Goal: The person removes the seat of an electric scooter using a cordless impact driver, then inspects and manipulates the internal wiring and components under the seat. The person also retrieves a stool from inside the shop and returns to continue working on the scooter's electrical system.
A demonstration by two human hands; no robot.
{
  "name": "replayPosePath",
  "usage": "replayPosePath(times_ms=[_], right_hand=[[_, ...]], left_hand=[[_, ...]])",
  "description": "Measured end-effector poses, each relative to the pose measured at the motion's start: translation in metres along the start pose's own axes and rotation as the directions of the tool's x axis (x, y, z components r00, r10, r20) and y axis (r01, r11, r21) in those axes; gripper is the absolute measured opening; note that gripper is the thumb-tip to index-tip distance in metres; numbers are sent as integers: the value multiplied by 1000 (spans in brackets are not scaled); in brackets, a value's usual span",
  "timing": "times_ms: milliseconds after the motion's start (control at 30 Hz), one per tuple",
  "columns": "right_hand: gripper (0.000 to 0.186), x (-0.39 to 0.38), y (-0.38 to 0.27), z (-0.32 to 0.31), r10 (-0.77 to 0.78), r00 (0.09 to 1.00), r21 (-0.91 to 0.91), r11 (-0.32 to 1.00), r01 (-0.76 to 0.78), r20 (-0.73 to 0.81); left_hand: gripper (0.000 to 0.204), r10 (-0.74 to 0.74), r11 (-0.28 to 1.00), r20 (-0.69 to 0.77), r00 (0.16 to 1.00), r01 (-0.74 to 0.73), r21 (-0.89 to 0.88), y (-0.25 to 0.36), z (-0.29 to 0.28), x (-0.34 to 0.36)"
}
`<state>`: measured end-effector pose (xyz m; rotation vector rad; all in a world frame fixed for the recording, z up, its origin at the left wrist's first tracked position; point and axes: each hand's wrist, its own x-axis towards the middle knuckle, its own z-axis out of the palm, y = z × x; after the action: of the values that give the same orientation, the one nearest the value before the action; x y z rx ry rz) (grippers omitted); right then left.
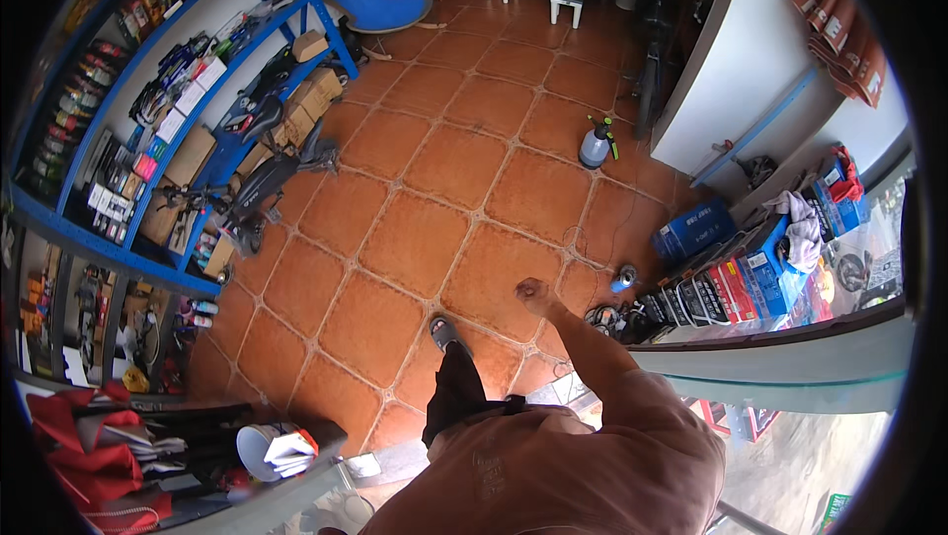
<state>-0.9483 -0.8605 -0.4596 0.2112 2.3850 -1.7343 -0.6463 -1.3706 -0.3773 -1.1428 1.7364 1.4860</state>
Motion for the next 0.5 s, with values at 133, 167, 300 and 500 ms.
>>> replayPosePath(times_ms=[133,167,300,500], right_hand=[[24,27,72,-8,141,982,-405,896,-182,-129],[25,22,89,-17,251,963,-476,838,-267,-99],[29,-9,129,-52,581,776,-898,439,-42,248],[44,50,126,-70,880,449,-95,439,-893,-157]], left_hand=[[29,-95,961,140,986,54,272,123,3,76],[29,-120,939,174,977,55,339,157,5,94],[29,-208,771,305,929,-36,636,304,5,178],[18,280,618,333,900,-435,655,599,130,362]])
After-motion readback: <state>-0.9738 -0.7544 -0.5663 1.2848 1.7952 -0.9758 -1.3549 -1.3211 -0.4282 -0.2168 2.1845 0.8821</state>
